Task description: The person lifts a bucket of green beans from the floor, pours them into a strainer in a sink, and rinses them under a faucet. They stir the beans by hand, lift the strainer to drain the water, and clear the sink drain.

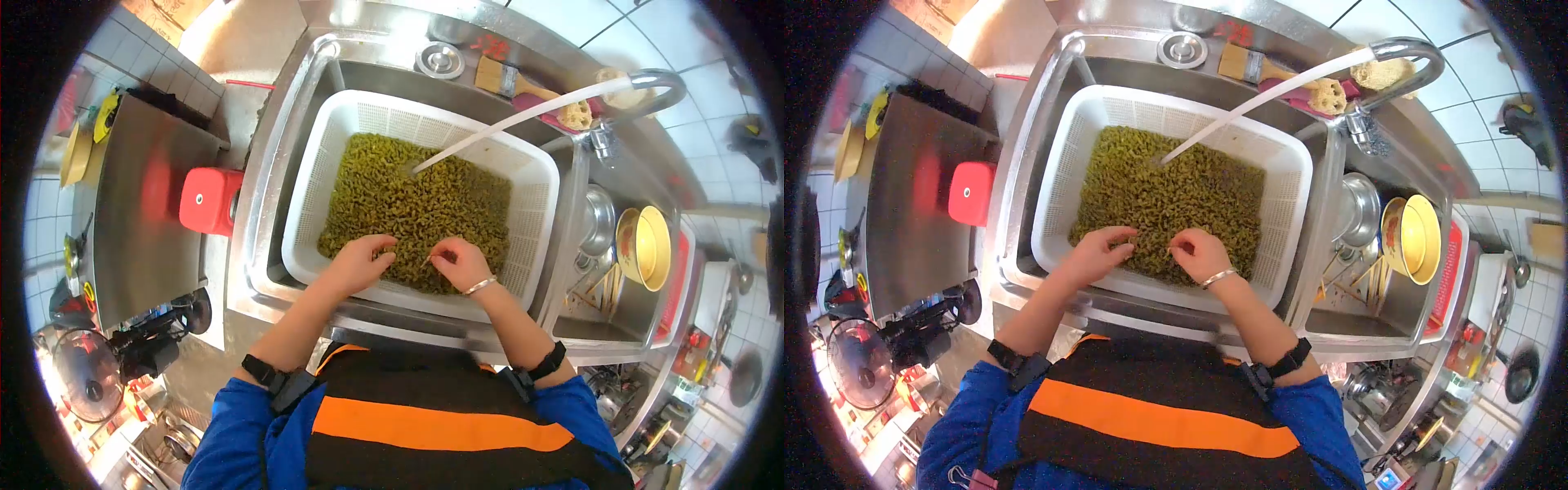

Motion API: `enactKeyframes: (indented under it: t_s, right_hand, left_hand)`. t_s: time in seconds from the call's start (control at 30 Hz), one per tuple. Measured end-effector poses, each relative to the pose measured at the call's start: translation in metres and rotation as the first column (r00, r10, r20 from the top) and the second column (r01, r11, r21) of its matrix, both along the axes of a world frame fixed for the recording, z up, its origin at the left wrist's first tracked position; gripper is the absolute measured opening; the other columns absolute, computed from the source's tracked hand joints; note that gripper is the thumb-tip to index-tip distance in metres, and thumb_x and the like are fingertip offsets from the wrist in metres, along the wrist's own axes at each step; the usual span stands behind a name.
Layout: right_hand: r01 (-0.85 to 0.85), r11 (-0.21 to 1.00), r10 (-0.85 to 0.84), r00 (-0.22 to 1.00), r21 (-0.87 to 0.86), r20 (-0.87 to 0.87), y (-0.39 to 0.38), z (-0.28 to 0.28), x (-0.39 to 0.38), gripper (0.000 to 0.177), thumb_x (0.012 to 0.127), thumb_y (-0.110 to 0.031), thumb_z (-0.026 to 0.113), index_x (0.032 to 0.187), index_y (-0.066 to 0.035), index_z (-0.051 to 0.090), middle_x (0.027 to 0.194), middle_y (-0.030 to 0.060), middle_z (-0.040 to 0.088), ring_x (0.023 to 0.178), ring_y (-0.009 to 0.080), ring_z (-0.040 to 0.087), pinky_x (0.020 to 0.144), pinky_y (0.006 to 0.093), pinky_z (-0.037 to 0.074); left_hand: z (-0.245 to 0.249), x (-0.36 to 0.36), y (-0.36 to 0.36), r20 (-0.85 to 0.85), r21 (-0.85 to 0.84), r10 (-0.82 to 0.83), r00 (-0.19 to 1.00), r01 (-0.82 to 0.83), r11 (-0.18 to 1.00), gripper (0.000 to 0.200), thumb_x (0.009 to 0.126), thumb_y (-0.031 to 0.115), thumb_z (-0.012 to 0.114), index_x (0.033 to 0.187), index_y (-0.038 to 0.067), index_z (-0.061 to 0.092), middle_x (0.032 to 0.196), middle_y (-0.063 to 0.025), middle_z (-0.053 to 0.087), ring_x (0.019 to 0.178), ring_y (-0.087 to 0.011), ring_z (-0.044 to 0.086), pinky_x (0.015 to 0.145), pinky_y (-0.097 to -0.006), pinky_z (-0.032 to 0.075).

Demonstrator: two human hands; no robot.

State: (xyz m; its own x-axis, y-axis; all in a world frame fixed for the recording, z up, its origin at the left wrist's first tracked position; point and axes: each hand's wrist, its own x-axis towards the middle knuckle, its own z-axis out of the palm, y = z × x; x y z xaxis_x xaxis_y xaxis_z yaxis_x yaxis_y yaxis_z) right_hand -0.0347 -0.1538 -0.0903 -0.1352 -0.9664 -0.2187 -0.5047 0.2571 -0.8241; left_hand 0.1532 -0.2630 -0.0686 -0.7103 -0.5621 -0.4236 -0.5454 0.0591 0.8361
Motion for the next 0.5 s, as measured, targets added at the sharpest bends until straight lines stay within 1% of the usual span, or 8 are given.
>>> enactKeyframes:
  t_s: [0.03, 0.07, 0.1, 0.13, 0.17, 0.23, 0.33, 0.5]
  right_hand:
    - [0.129, 0.970, -0.185, 0.943, 0.207, 0.275, 0.001, 0.003, 0.001, 0.011, 0.073, -0.014, 0.057, 0.079, -0.005, 0.058, 0.072, 0.0047, 0.057, 0.064, 0.0142, 0.054, 0.056, 0.0268, 0.044]
    - [0.137, 0.970, -0.189, 0.943, 0.200, 0.273, 0.001, 0.007, 0.001, 0.011, 0.073, -0.014, 0.057, 0.079, -0.005, 0.058, 0.072, 0.0047, 0.057, 0.064, 0.0142, 0.054, 0.056, 0.0268, 0.044]
    - [0.171, 0.935, -0.307, 0.827, 0.310, 0.471, 0.000, 0.017, 0.001, 0.012, 0.075, -0.015, 0.057, 0.079, -0.003, 0.056, 0.071, 0.0038, 0.056, 0.060, 0.0119, 0.053, 0.053, 0.0249, 0.043]
    - [0.172, 0.891, -0.422, 0.655, 0.420, 0.627, -0.001, 0.027, 0.001, 0.014, 0.076, -0.016, 0.057, 0.079, -0.002, 0.055, 0.070, 0.0029, 0.056, 0.056, 0.0097, 0.051, 0.050, 0.0230, 0.042]
    - [0.182, 0.892, -0.424, 0.653, 0.413, 0.628, -0.002, 0.035, 0.002, 0.014, 0.076, -0.016, 0.057, 0.079, -0.002, 0.055, 0.070, 0.0029, 0.056, 0.056, 0.0097, 0.051, 0.050, 0.0230, 0.042]
    - [0.171, 0.854, -0.505, 0.500, 0.492, 0.703, -0.004, 0.049, 0.006, 0.014, 0.076, -0.015, 0.057, 0.082, -0.002, 0.054, 0.068, 0.0036, 0.055, 0.057, 0.0108, 0.052, 0.050, 0.0230, 0.043]
    - [0.141, 0.881, -0.466, 0.425, 0.451, 0.776, -0.005, 0.055, 0.009, 0.017, 0.075, -0.017, 0.059, 0.084, -0.002, 0.056, 0.070, 0.0038, 0.057, 0.058, 0.0107, 0.053, 0.050, 0.0225, 0.043]
    - [0.146, 0.881, -0.471, 0.362, 0.450, 0.804, -0.005, 0.054, 0.014, 0.016, 0.076, -0.017, 0.059, 0.082, -0.002, 0.055, 0.068, 0.0032, 0.056, 0.057, 0.0105, 0.052, 0.049, 0.0223, 0.043]
  left_hand:
    - [0.002, -0.001, 0.003, -0.061, 0.073, 0.063, 0.996, -0.059, 0.996, 0.030, 0.076, 0.016, 0.053, 0.103, 0.003, 0.053, 0.094, -0.0123, 0.058, 0.083, -0.0214, 0.056, 0.073, -0.0297, 0.043]
    - [0.004, -0.003, 0.006, -0.066, 0.067, 0.056, 0.996, -0.052, 0.996, 0.030, 0.076, 0.016, 0.053, 0.103, 0.003, 0.053, 0.094, -0.0123, 0.058, 0.083, -0.0214, 0.056, 0.073, -0.0297, 0.043]
    - [0.008, -0.006, 0.010, -0.166, 0.141, 0.130, 0.978, -0.107, 0.984, 0.028, 0.076, 0.012, 0.054, 0.102, 0.003, 0.054, 0.092, -0.0102, 0.058, 0.082, -0.0176, 0.056, 0.072, -0.0276, 0.044]
    - [0.012, -0.010, 0.012, -0.257, 0.221, 0.207, 0.944, -0.152, 0.964, 0.026, 0.076, 0.007, 0.054, 0.101, 0.004, 0.055, 0.090, -0.0082, 0.059, 0.081, -0.0138, 0.056, 0.071, -0.0254, 0.044]
    - [0.017, -0.013, 0.013, -0.261, 0.214, 0.196, 0.945, -0.141, 0.966, 0.026, 0.076, 0.007, 0.054, 0.101, 0.004, 0.055, 0.090, -0.0082, 0.059, 0.081, -0.0138, 0.056, 0.071, -0.0254, 0.044]
    - [0.026, -0.018, 0.014, -0.334, 0.230, 0.193, 0.923, -0.118, 0.966, 0.023, 0.075, 0.002, 0.055, 0.097, 0.003, 0.057, 0.091, -0.0056, 0.059, 0.078, -0.0090, 0.055, 0.070, -0.0229, 0.044]
    - [0.033, -0.025, 0.015, -0.417, 0.201, 0.141, 0.898, -0.061, 0.978, 0.019, 0.074, 0.002, 0.056, 0.093, 0.001, 0.058, 0.087, -0.0056, 0.059, 0.075, -0.0093, 0.055, 0.068, -0.0228, 0.045]
    - [0.045, -0.027, 0.013, -0.394, 0.167, 0.121, 0.911, -0.058, 0.984, 0.016, 0.073, 0.002, 0.059, 0.089, 0.000, 0.058, 0.085, -0.0032, 0.059, 0.074, -0.0075, 0.054, 0.067, -0.0211, 0.044]
